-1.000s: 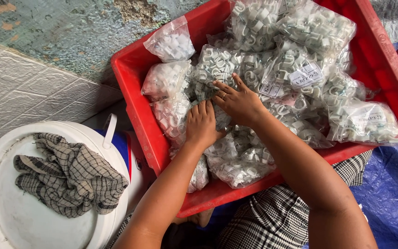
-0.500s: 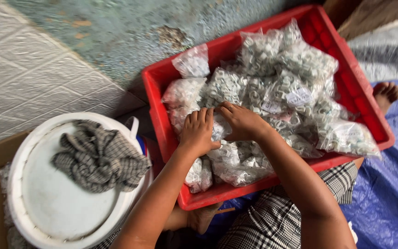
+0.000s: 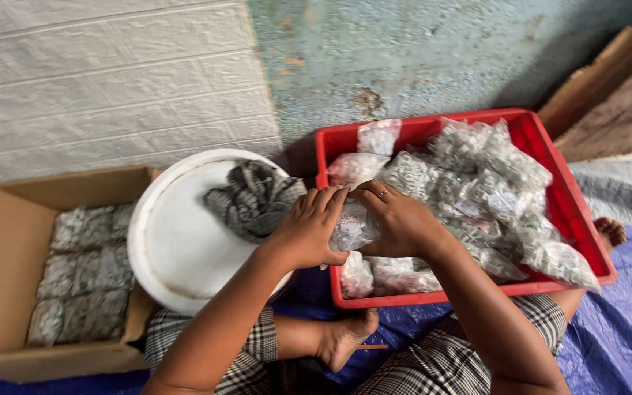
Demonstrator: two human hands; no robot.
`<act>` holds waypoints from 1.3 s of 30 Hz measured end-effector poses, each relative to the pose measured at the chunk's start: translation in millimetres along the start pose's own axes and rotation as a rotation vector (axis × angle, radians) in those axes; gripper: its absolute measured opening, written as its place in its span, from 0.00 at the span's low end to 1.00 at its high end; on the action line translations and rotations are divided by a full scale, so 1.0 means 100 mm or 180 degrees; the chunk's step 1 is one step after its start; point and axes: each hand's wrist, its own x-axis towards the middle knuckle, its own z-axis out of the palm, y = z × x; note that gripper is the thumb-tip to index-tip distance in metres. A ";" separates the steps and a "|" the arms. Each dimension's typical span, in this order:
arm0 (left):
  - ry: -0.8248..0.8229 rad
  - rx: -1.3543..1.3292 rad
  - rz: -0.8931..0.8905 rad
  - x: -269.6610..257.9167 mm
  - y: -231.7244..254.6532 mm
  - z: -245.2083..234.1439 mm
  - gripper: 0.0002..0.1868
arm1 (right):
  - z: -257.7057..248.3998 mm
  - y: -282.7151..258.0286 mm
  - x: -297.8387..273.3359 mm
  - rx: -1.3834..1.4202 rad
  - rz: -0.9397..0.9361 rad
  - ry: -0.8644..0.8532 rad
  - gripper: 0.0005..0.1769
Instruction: The person wipes plastic bags containing hardware components with a cloth and places them into a cardboard box.
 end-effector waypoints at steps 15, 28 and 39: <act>-0.0456 -0.0342 -0.0880 -1.38 -1.32 -0.19 0.53 | 0.79 -1.31 1.22 -0.0127 -0.0465 -0.0632 0.45; -0.0495 -0.0501 -0.0992 -1.49 -1.70 0.00 0.53 | 1.13 -1.52 1.47 -0.0765 -0.0596 -0.0597 0.48; 0.0418 -0.0489 -0.0956 -1.52 -1.44 -0.03 0.37 | 0.71 -1.37 1.52 0.3079 -0.0398 -0.1207 0.57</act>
